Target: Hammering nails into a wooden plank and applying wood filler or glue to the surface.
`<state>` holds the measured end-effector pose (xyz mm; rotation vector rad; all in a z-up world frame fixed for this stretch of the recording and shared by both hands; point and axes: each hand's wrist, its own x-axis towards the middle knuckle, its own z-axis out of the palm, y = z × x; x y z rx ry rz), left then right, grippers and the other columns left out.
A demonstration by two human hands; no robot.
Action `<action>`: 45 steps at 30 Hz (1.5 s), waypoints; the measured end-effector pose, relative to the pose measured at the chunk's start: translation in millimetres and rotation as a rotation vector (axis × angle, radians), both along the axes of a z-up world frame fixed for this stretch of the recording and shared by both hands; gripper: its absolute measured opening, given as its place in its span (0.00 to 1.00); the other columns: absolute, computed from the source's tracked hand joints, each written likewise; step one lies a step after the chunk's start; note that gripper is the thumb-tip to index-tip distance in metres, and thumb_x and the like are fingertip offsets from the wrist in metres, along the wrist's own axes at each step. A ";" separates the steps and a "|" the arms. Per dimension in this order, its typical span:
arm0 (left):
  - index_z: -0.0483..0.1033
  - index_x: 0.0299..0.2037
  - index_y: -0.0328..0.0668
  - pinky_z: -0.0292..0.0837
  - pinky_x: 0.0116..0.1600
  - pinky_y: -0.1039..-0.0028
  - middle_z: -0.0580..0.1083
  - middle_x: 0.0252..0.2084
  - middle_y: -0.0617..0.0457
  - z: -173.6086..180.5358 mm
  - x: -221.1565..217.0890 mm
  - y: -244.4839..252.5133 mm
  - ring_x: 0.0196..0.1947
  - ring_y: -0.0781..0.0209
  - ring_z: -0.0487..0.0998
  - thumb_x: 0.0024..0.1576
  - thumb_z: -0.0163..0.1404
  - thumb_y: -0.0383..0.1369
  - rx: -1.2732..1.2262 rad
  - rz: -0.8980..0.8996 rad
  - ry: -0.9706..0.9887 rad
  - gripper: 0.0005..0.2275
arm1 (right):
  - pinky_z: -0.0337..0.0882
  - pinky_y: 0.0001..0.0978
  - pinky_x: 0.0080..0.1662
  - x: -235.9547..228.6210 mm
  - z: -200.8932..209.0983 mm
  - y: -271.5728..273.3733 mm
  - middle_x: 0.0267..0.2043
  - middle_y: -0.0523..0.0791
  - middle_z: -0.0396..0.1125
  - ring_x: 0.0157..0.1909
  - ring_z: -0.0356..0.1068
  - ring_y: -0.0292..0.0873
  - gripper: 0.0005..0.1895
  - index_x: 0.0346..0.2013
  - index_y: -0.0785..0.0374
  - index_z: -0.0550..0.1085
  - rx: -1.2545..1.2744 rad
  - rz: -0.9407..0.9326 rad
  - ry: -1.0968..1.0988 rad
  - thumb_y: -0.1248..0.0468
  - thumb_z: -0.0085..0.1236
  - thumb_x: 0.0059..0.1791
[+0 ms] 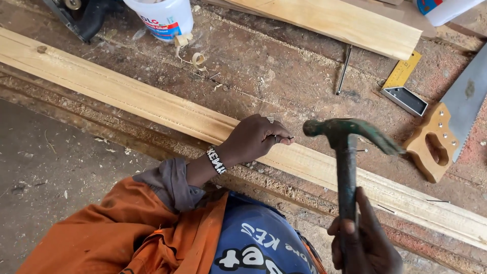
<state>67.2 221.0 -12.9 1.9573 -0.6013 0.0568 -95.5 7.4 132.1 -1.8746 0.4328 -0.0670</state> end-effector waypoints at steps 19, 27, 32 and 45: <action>0.63 0.40 0.45 0.73 0.54 0.68 0.70 0.42 0.49 -14.6 17.1 5.4 0.46 0.57 0.73 0.57 0.43 0.20 -0.717 0.240 0.189 0.08 | 0.65 0.28 0.42 21.1 -37.6 -43.2 0.30 0.43 0.66 0.34 0.63 0.37 0.35 0.74 0.36 0.64 -0.537 0.269 0.440 0.61 0.53 0.52; 0.70 0.44 0.36 0.72 0.38 0.77 0.76 0.42 0.44 -3.5 -10.3 12.7 0.30 0.62 0.74 0.58 0.48 0.18 -1.594 0.199 0.620 0.08 | 0.53 0.29 0.15 18.1 -50.7 6.1 0.11 0.46 0.57 0.12 0.53 0.36 0.11 0.35 0.70 0.75 -0.050 0.003 0.062 0.64 0.65 0.45; 0.71 0.51 0.35 0.70 0.68 0.63 0.77 0.56 0.39 31.4 -69.3 -18.4 0.58 0.46 0.78 0.57 0.58 0.23 -1.631 -0.046 0.710 0.14 | 0.58 0.30 0.18 43.9 -54.1 46.1 0.11 0.43 0.61 0.13 0.57 0.35 0.07 0.29 0.65 0.83 -0.072 0.056 0.176 0.63 0.71 0.43; 0.77 0.46 0.37 0.65 0.34 0.75 0.72 0.33 0.51 31.2 -112.7 11.3 0.28 0.65 0.70 0.61 0.54 0.32 -0.967 0.092 0.813 0.08 | 0.58 0.29 0.15 30.1 -63.4 68.4 0.09 0.45 0.61 0.09 0.57 0.36 0.09 0.28 0.66 0.76 0.016 0.253 -0.030 0.64 0.62 0.50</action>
